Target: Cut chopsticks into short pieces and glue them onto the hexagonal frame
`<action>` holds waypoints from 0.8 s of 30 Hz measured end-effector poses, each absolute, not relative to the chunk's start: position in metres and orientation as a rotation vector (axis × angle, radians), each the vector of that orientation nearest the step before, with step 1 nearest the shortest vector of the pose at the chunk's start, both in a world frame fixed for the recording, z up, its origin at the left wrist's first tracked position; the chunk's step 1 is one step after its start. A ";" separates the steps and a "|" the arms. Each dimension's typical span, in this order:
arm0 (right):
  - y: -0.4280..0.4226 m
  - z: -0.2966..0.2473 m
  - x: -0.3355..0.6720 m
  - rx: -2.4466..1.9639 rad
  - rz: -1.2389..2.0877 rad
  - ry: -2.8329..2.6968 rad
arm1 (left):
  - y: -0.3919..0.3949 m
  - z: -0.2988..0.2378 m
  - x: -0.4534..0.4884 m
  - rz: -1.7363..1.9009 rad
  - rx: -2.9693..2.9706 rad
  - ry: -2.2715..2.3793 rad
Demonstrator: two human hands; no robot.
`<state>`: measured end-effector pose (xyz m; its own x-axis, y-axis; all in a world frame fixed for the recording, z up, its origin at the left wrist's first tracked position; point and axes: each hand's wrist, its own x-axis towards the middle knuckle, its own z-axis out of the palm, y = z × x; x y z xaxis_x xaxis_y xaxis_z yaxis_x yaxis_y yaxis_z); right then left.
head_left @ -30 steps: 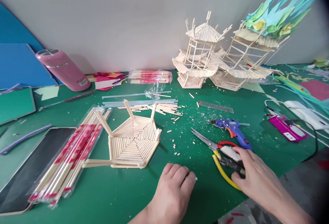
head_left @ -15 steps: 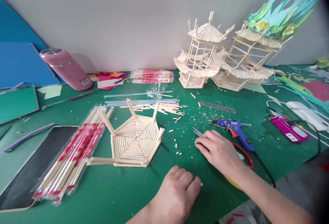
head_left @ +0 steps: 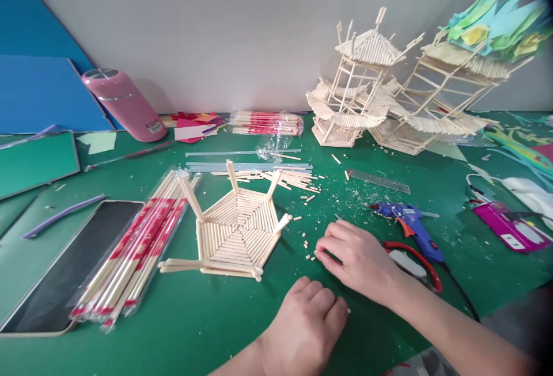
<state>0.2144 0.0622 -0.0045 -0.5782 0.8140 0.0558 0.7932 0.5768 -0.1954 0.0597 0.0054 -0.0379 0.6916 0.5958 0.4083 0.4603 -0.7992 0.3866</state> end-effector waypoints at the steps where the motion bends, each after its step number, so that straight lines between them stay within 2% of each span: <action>1: 0.062 -0.006 0.212 -1.348 0.250 -2.669 | 0.005 -0.039 0.060 0.785 2.650 0.854; 13: 0.078 0.004 0.221 -1.278 0.580 -2.646 | 0.006 -0.044 0.064 0.879 2.655 0.920; 24: 0.128 0.005 0.212 -1.463 0.220 -2.589 | 0.007 -0.047 0.066 0.945 2.669 0.926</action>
